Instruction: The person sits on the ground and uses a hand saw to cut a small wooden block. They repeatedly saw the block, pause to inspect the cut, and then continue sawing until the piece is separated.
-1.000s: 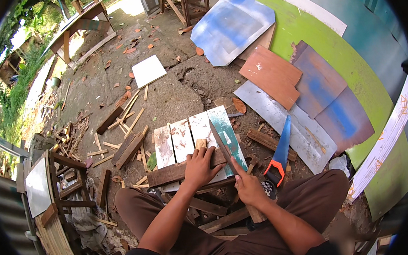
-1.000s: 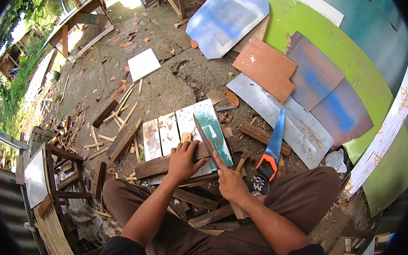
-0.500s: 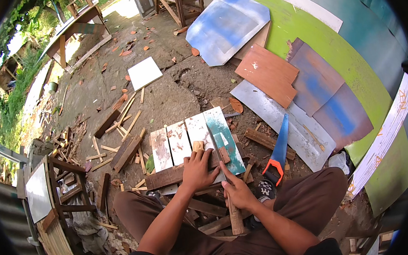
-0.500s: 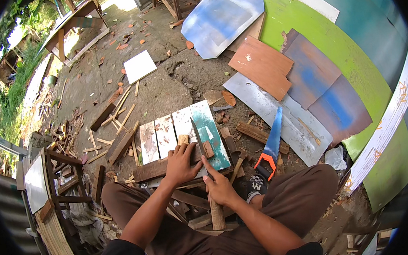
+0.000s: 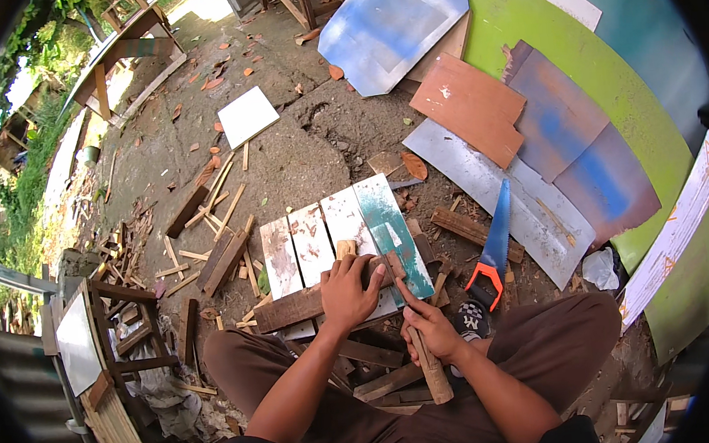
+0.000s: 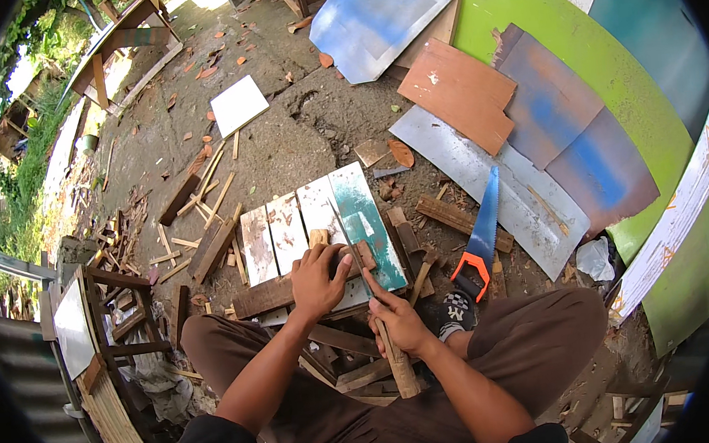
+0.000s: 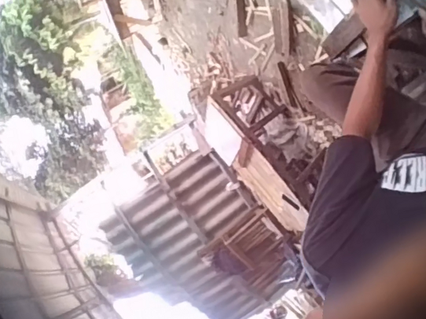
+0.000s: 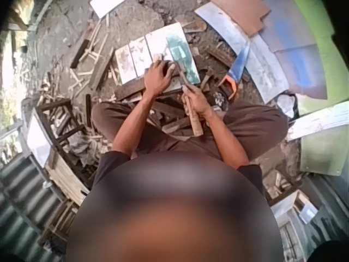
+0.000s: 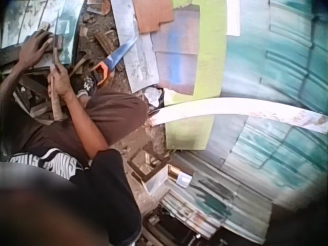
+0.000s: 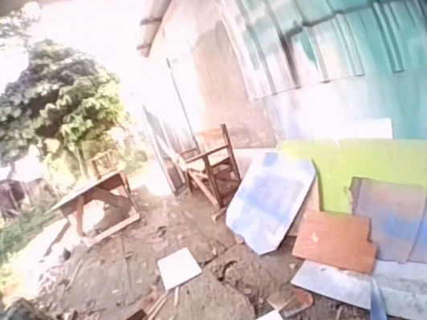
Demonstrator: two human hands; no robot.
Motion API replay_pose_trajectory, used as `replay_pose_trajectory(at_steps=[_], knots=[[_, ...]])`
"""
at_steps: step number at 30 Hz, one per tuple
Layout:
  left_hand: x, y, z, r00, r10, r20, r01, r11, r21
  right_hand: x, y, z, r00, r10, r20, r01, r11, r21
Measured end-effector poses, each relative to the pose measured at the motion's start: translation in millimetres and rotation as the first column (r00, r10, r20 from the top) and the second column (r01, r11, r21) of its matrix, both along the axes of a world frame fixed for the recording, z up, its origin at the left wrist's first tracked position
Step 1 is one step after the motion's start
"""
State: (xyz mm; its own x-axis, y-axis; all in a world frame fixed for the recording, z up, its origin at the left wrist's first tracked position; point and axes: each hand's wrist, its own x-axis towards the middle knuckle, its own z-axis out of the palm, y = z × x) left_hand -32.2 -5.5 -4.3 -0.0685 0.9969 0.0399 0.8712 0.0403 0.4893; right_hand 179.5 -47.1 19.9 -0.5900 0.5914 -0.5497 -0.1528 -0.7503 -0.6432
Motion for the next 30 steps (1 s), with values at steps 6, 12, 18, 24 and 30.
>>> replay_pose_trajectory(at_steps=[6,12,18,24,30], knots=[[5,6,2,0.998,0.026,-0.051,-0.028,0.999,-0.043,-6,-5,-3,0.984,-0.012,0.18,-0.012,0.991,0.134],[4,6,2,0.997,0.04,0.059,-0.035,0.997,-0.072,-17,-11,-4,0.898,-0.125,0.421,-0.074,0.902,0.426],[5,5,-6,1.0,0.01,-0.005,-0.01,1.0,0.023,-17,-12,-10,0.771,-0.185,0.609,-0.247,0.794,0.555],[2,4,-12,0.995,0.044,0.085,-0.05,0.996,0.073,-18,-22,-12,0.897,-0.284,0.339,-0.132,0.559,0.819],[1,4,-8,0.995,0.047,0.094,-0.053,0.997,0.063,-13,-17,-5,0.881,-0.18,0.437,-0.143,0.779,0.61]])
